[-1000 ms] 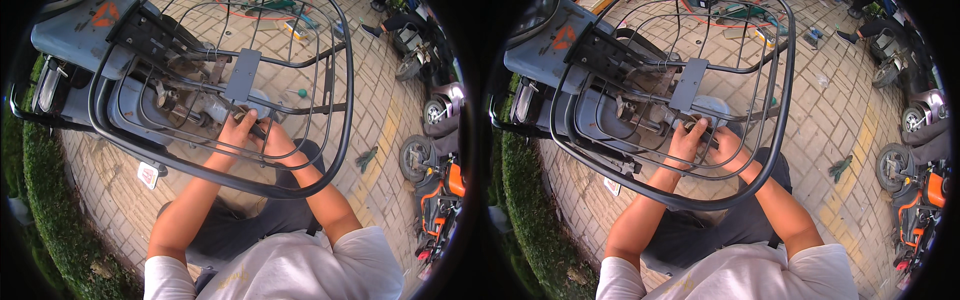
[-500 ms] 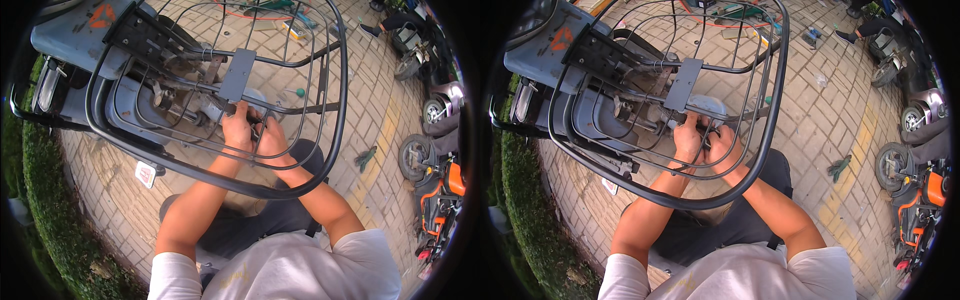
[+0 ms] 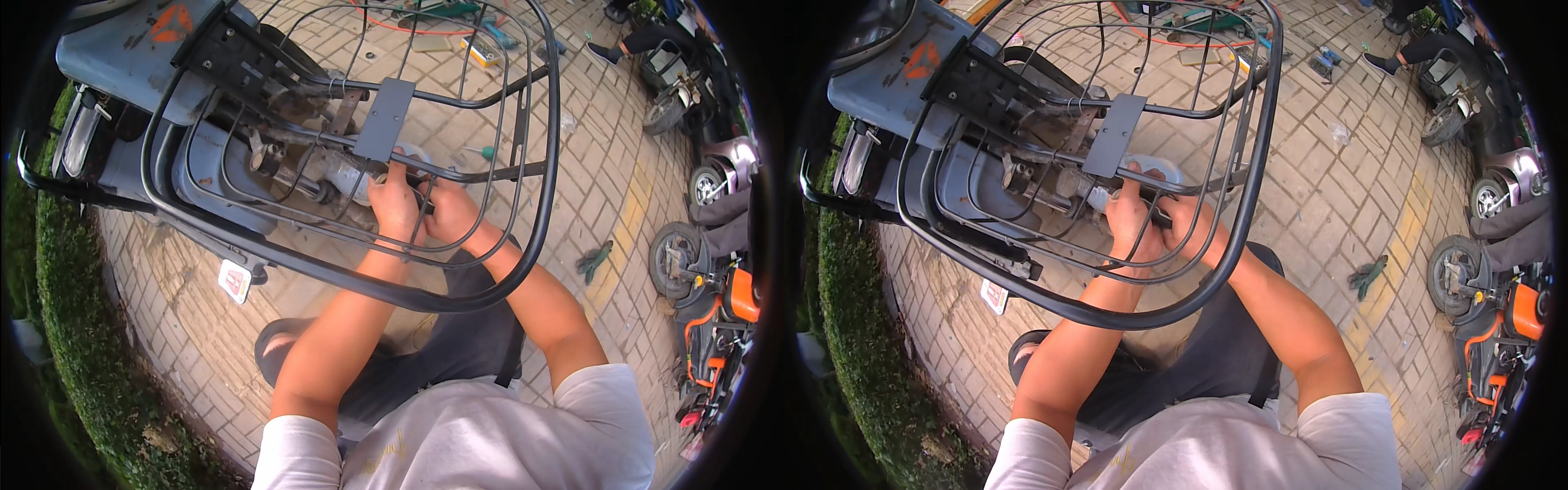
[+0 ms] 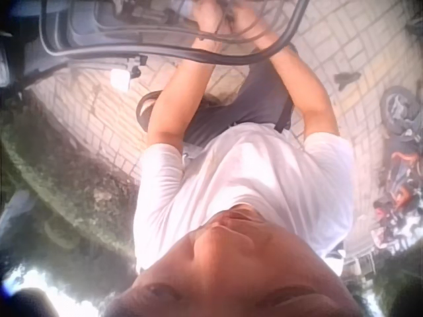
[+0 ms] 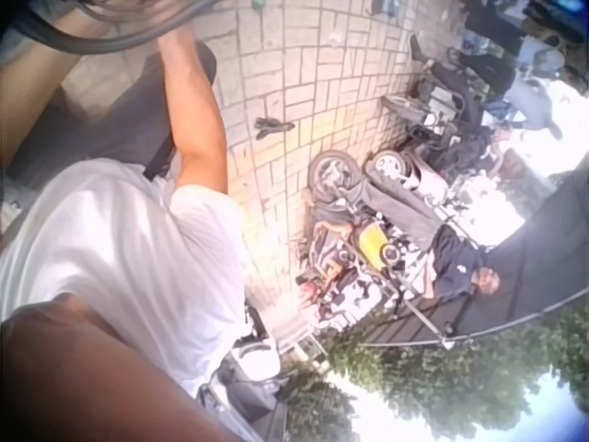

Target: The person uses a screwdriver and pliers to adjust and secure the front basket of a scooter. They tighten fasteners and manipulate the basket frame to ensure it is properly attached.

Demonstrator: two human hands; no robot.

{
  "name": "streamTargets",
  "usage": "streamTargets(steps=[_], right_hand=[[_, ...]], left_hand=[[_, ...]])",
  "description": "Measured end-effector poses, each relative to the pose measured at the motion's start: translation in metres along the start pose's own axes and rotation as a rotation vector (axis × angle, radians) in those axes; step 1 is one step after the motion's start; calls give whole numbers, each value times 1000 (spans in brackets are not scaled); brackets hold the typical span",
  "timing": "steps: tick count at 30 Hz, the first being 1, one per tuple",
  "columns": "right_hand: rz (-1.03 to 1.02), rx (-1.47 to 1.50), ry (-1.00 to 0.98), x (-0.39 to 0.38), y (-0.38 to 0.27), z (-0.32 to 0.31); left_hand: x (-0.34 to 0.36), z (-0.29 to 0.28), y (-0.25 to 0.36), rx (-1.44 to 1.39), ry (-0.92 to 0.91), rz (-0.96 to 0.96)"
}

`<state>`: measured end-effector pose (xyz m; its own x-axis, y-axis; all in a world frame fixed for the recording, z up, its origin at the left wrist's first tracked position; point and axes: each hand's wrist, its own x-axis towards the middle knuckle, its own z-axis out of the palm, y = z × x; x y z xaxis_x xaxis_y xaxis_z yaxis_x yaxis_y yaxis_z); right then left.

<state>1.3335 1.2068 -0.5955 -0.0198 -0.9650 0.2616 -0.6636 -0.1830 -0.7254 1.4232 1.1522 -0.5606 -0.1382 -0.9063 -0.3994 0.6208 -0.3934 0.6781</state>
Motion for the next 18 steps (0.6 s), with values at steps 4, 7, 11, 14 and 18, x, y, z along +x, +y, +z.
streamTargets(steps=[4, 7, 11, 14, 18], right_hand=[[-129, -205, 270, -2, 3, 26], [-161, -183, 308, -13, -2, 29], [302, 838, 89, -44, 9, 6], [629, 1345, -629, -30, 38, -17], [375, 1756, -972, -3, 60, 14]], left_hand=[[8, -12, -3, -26, -152, -47], [15, -29, -2, -28, -316, -31], [14, -44, 3, -55, -442, -46], [17, -50, 2, -36, -480, -92], [20, -58, 6, -42, -633, -198]])
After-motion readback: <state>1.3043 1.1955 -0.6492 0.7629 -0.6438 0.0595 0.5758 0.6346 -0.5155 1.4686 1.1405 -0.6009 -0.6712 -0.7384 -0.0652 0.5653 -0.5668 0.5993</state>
